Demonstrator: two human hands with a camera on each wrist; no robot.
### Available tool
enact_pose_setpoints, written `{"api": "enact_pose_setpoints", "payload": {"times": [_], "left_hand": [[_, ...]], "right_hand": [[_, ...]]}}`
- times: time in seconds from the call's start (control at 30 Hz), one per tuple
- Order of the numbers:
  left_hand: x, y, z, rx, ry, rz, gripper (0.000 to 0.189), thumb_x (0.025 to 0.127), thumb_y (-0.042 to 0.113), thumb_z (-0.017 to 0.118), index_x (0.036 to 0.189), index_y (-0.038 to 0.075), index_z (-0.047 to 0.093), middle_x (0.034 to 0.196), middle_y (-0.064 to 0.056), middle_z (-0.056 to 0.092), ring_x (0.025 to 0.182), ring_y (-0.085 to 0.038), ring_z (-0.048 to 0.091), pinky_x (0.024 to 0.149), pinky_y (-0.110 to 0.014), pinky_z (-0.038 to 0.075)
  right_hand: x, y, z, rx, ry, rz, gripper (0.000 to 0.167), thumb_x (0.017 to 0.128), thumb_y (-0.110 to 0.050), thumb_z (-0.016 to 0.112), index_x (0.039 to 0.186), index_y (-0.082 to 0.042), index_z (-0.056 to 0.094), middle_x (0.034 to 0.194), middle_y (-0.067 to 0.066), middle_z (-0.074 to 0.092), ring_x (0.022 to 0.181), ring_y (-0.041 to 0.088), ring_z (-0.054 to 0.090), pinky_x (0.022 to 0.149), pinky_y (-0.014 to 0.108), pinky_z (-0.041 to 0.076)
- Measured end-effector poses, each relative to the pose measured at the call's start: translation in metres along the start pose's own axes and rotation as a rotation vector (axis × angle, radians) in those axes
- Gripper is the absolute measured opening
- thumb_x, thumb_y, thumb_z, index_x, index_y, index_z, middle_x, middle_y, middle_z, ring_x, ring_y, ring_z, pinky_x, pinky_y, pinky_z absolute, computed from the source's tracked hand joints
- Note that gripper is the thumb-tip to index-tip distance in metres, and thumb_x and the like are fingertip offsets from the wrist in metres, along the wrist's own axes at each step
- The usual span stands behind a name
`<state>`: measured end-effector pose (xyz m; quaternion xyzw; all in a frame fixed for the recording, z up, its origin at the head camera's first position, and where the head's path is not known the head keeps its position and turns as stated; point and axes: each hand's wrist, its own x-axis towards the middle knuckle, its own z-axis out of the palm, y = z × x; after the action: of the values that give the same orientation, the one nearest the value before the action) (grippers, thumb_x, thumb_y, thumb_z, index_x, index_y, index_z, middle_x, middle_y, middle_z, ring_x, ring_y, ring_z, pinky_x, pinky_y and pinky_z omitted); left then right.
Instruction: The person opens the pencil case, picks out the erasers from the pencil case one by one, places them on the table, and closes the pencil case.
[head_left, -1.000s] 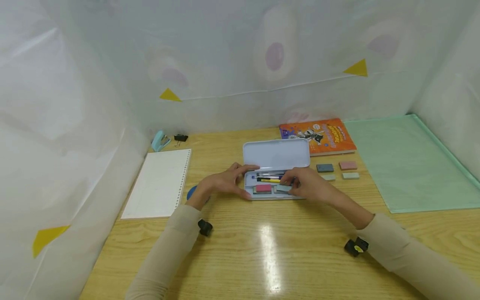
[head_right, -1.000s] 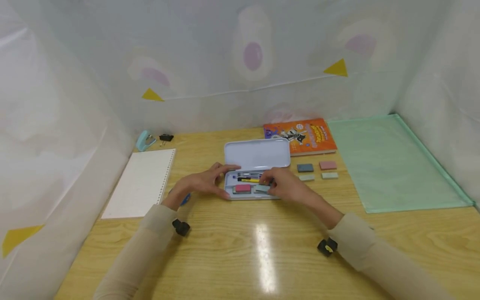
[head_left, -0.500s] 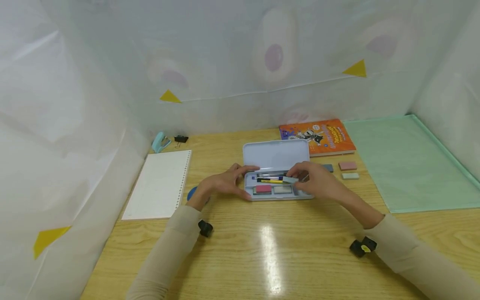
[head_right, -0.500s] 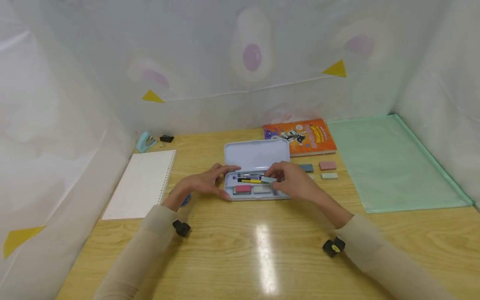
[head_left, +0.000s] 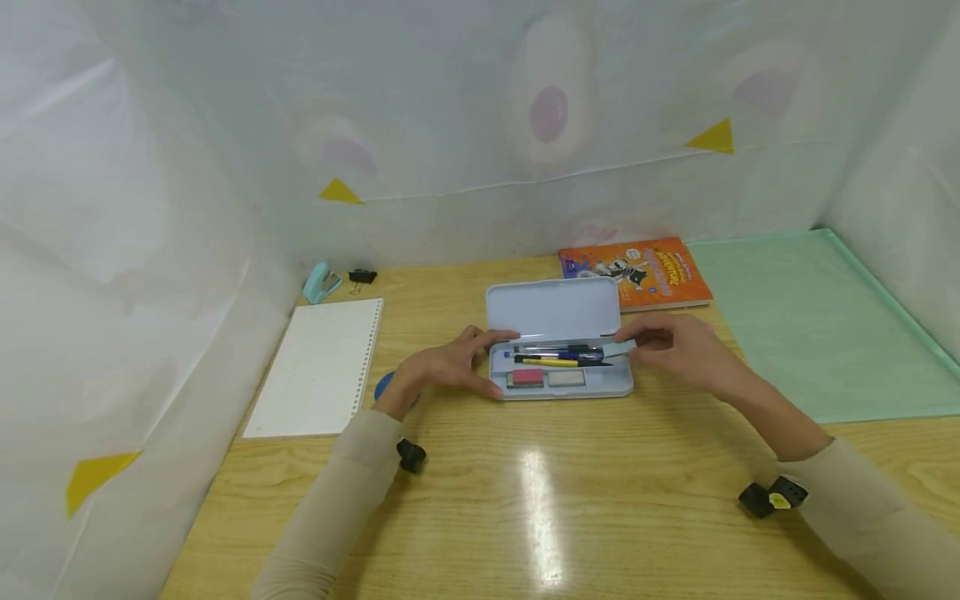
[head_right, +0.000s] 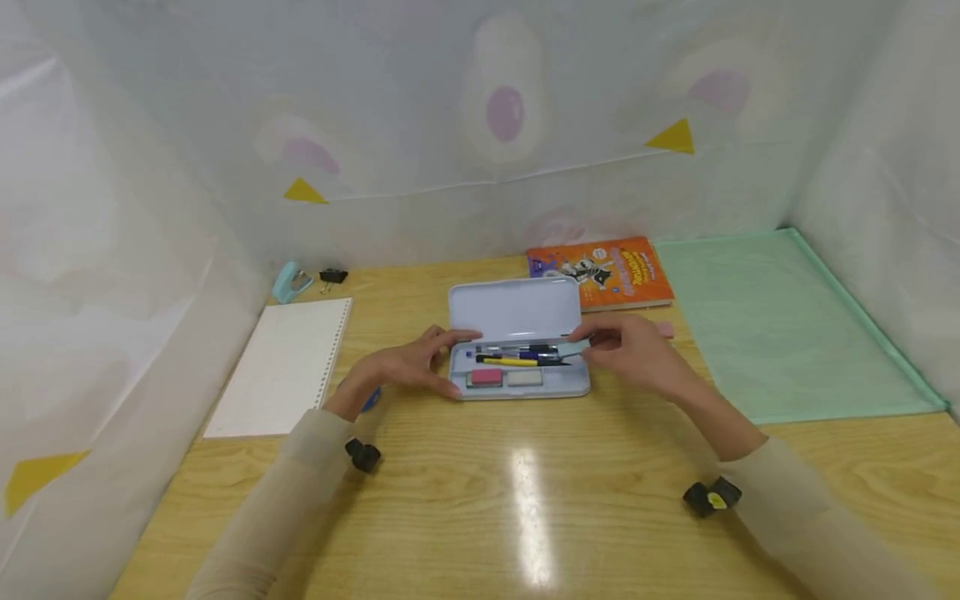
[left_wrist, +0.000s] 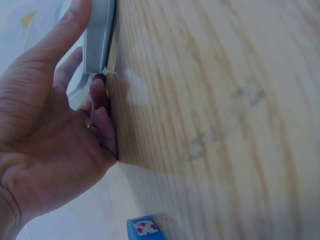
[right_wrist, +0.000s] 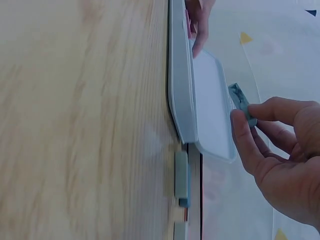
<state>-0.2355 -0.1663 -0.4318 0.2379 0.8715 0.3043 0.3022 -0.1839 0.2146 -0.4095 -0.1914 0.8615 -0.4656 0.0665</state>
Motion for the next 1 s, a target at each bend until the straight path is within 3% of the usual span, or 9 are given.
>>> {"api": "enact_pose_setpoints", "payload": {"times": [0.3,0.6,1.0], "left_hand": [[0.0,0.001,0.0,-0.001,0.004,-0.005,0.093,0.086,0.038,0.086,0.162,0.042,0.032,0.135,-0.01,0.036,0.118,-0.026,0.037,0.099,-0.042,0.035],[0.0,0.0,-0.001,0.0,0.003,-0.006,0.094,0.087,0.037,0.086,0.162,0.042,0.031,0.135,-0.009,0.035,0.118,-0.026,0.037,0.1,-0.043,0.036],[0.002,-0.001,0.001,-0.014,0.006,-0.009,0.094,0.085,0.038,0.087,0.161,0.044,0.032,0.136,-0.008,0.035,0.12,-0.026,0.037,0.101,-0.043,0.035]], "right_hand": [[-0.015,0.015,-0.021,-0.011,0.022,0.06,0.021,0.097,-0.016,0.075,0.116,-0.007,0.075,0.12,0.013,0.072,0.095,0.008,0.069,0.079,0.022,0.055],[-0.02,0.031,-0.025,-0.095,-0.015,0.11,0.016,0.097,-0.013,0.075,0.111,-0.007,0.076,0.111,0.011,0.073,0.092,0.013,0.069,0.076,0.025,0.055],[-0.021,0.037,-0.025,-0.187,-0.025,0.072,0.01,0.094,-0.012,0.078,0.104,-0.008,0.077,0.102,0.004,0.072,0.086,0.007,0.066,0.074,0.023,0.053]]}}
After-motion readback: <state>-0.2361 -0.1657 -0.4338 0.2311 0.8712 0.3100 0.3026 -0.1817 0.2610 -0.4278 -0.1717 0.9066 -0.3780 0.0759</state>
